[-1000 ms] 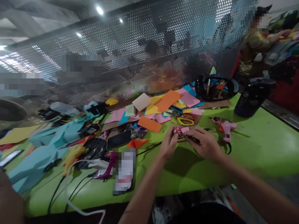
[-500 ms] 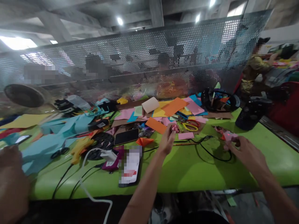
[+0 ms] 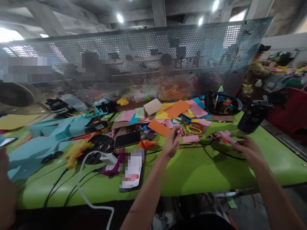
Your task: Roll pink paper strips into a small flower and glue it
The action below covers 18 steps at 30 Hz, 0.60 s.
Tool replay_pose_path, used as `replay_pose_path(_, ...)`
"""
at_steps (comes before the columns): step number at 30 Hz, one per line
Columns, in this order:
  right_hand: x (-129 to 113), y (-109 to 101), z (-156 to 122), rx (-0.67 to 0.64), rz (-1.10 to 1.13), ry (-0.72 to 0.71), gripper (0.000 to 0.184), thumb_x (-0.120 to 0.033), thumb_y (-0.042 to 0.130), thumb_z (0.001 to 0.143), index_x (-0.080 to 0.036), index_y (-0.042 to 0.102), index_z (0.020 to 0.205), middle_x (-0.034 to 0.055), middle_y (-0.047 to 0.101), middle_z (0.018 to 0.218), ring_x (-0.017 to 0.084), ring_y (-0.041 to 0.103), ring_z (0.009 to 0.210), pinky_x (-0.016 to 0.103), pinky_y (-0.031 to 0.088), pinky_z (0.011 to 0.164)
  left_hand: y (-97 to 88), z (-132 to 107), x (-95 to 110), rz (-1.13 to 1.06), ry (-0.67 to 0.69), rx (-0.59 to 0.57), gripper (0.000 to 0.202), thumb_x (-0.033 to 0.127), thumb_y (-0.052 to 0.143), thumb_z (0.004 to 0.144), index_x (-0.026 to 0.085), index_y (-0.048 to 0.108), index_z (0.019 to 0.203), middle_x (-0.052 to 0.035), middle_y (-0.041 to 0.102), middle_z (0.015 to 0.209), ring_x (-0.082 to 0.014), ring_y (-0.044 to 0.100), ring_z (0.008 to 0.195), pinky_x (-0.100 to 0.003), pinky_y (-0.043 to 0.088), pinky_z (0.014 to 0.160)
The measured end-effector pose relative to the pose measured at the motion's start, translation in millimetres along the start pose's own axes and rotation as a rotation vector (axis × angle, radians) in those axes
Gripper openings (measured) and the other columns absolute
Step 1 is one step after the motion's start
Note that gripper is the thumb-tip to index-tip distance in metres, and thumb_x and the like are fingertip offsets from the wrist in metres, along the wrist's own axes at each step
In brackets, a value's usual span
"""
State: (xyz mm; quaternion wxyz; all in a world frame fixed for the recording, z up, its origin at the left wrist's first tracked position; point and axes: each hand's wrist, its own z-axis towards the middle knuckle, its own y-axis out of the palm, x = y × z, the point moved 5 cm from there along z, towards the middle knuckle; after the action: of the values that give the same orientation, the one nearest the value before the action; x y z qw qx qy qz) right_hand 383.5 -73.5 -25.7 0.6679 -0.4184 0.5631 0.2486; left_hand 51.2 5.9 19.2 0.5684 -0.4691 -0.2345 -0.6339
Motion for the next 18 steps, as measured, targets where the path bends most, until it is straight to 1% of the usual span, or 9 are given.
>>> replay_pose_path(2, -2.3, 6.7, -3.1, -0.024, 0.238, 0.020, 0.055, -0.029, 0.075, 0.051, -0.025, 0.060, 0.104, -0.0007, 0.067, 0.076, 0.022, 0.065, 0.066, 0.034, 0.051, 0.060, -0.2, -0.3, -0.5, -0.003, -0.016, 0.000, 0.025, 0.042, 0.040, 0.096, 0.020, 0.051, 0.104, -0.0029, 0.052, 0.093, -0.0173, 0.049, 0.086, -0.030, 0.042, 0.084)
replay_pose_path(4, -4.2, 18.1, -7.4, -0.087, 0.379, 0.070, 0.048, -0.027, 0.073, 0.052, -0.025, 0.063, 0.099, 0.0004, 0.068, 0.081, 0.019, 0.064, 0.066, 0.032, 0.052, 0.060, -0.6, -0.5, -1.2, -0.005, -0.031, 0.001, 0.026, 0.043, 0.041, 0.096, 0.020, 0.051, 0.105, -0.0030, 0.052, 0.093, -0.0175, 0.049, 0.085, -0.030, 0.042, 0.084)
replay_pose_path(6, -5.3, 31.5, -12.6, -0.193, 0.430, 0.136, 0.037, -0.027, 0.071, 0.053, -0.023, 0.065, 0.090, 0.0019, 0.068, 0.078, 0.017, 0.061, 0.060, 0.031, 0.050, 0.054, -0.7, -0.4, -1.6, -0.016, -0.035, 0.001, 0.027, 0.044, 0.041, 0.095, 0.020, 0.052, 0.104, -0.0031, 0.053, 0.092, -0.0175, 0.049, 0.084, -0.031, 0.043, 0.084)
replay_pose_path(8, -8.1, 41.2, -18.4, -0.280, 0.453, 0.172, 0.033, -0.026, 0.071, 0.054, -0.023, 0.066, 0.087, 0.0018, 0.067, 0.075, 0.016, 0.059, 0.057, 0.030, 0.050, 0.052, -0.6, 0.0, -3.2, -0.040, -0.041, 0.002, 0.027, 0.044, 0.042, 0.095, 0.020, 0.052, 0.102, -0.0033, 0.053, 0.092, -0.0173, 0.049, 0.084, -0.031, 0.043, 0.084)
replay_pose_path(12, -24.5, 44.2, -28.9, -0.311, 0.593, 0.142, 0.039, -0.024, 0.073, 0.056, -0.027, 0.065, 0.094, -0.0006, 0.068, 0.081, 0.017, 0.064, 0.068, 0.031, 0.054, 0.064, -0.1, 0.8, -10.5, -0.081, -0.074, 0.009, 0.028, 0.045, 0.042, 0.094, 0.020, 0.053, 0.100, -0.0036, 0.054, 0.093, -0.0174, 0.049, 0.085, -0.030, 0.043, 0.084)
replay_pose_path(13, -30.1, 44.8, -31.8, -0.344, 0.594, 0.122, 0.038, -0.024, 0.074, 0.056, -0.028, 0.065, 0.093, -0.0007, 0.068, 0.082, 0.017, 0.065, 0.072, 0.031, 0.055, 0.067, -0.1, 0.9, -12.5, -0.081, -0.083, 0.010, 0.029, 0.046, 0.042, 0.094, 0.020, 0.053, 0.099, -0.0039, 0.054, 0.093, -0.0177, 0.049, 0.085, -0.031, 0.043, 0.084)
replay_pose_path(15, -40.1, 49.8, -38.6, -0.478, 0.518, 0.078, 0.032, -0.024, 0.077, 0.057, -0.025, 0.066, 0.087, 0.0001, 0.065, 0.078, 0.018, 0.064, 0.074, 0.031, 0.054, 0.068, -0.1, 0.8, -15.6, -0.080, -0.099, 0.013, 0.032, 0.049, 0.042, 0.093, 0.020, 0.054, 0.098, -0.0046, 0.054, 0.094, -0.0183, 0.049, 0.086, -0.031, 0.044, 0.083)
replay_pose_path(17, -44.8, 55.8, -44.7, -0.587, 0.451, 0.063, 0.027, -0.024, 0.076, 0.058, -0.022, 0.065, 0.082, -0.0005, 0.060, 0.069, 0.016, 0.059, 0.065, 0.028, 0.051, 0.060, -0.1, 0.4, -16.9, -0.085, -0.107, 0.013, 0.034, 0.051, 0.042, 0.093, 0.019, 0.054, 0.098, -0.0052, 0.055, 0.096, -0.0184, 0.049, 0.086, -0.030, 0.044, 0.081)
replay_pose_path(18, -45.5, 58.2, -46.8, -0.612, 0.441, 0.067, 0.026, -0.025, 0.076, 0.058, -0.021, 0.065, 0.081, -0.0010, 0.058, 0.066, 0.014, 0.055, 0.060, 0.027, 0.049, 0.055, 0.0, 0.3, -16.9, -0.088, -0.109, 0.011, 0.034, 0.051, 0.042, 0.093, 0.019, 0.054, 0.100, -0.0054, 0.055, 0.097, -0.0182, 0.049, 0.086, -0.030, 0.044, 0.080)
